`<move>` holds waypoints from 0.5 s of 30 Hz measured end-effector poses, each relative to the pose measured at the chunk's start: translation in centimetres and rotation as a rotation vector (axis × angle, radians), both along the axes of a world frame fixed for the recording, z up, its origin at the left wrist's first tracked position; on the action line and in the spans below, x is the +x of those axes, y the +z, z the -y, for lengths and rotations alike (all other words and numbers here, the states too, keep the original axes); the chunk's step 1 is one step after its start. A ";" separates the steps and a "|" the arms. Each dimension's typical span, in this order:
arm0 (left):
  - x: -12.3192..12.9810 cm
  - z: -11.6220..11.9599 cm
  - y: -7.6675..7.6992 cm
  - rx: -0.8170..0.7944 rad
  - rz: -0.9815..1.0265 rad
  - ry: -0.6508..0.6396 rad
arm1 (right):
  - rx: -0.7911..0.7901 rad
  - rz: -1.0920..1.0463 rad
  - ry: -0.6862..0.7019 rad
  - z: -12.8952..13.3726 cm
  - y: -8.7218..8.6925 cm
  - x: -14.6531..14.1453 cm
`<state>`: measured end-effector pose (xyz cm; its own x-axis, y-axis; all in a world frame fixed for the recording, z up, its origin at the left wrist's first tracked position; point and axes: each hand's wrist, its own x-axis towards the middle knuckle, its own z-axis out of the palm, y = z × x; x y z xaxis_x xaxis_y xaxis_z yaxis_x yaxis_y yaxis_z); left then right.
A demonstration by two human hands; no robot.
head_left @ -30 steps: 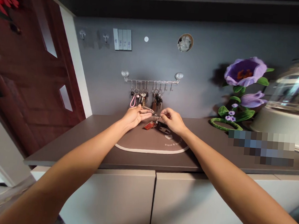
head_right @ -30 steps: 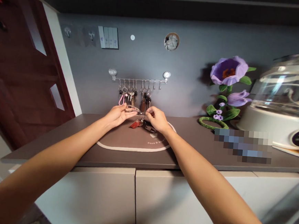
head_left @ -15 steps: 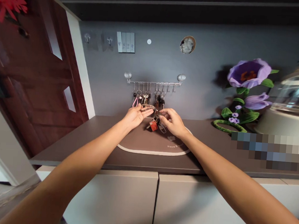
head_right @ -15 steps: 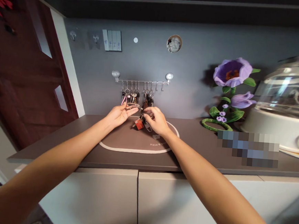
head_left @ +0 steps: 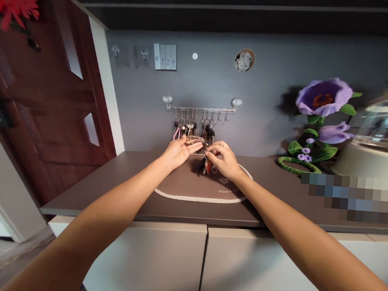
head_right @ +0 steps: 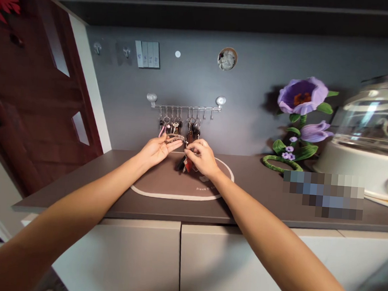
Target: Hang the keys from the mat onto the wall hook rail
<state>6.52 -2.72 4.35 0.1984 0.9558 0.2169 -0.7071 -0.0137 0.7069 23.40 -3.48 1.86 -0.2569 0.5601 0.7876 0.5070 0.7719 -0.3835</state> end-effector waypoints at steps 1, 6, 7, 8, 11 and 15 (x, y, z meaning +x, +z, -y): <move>0.0 0.0 0.1 -0.009 0.009 0.008 | 0.008 -0.009 -0.007 -0.1 0.0 0.1; -0.2 -0.3 0.1 -0.051 0.052 0.053 | 0.052 -0.041 -0.014 -0.4 0.1 0.4; -0.2 -0.4 0.1 -0.059 0.053 0.065 | 0.063 -0.048 -0.009 -0.4 0.1 0.5; -0.3 -0.4 0.1 -0.070 0.047 0.078 | 0.073 -0.056 -0.007 -0.5 0.2 0.5; -0.3 -0.6 0.1 -0.120 0.000 0.120 | 0.092 -0.078 -0.007 -0.5 0.3 0.6; -0.3 -0.9 -0.2 -0.195 -0.105 0.143 | 0.089 -0.087 0.006 -0.3 0.6 0.8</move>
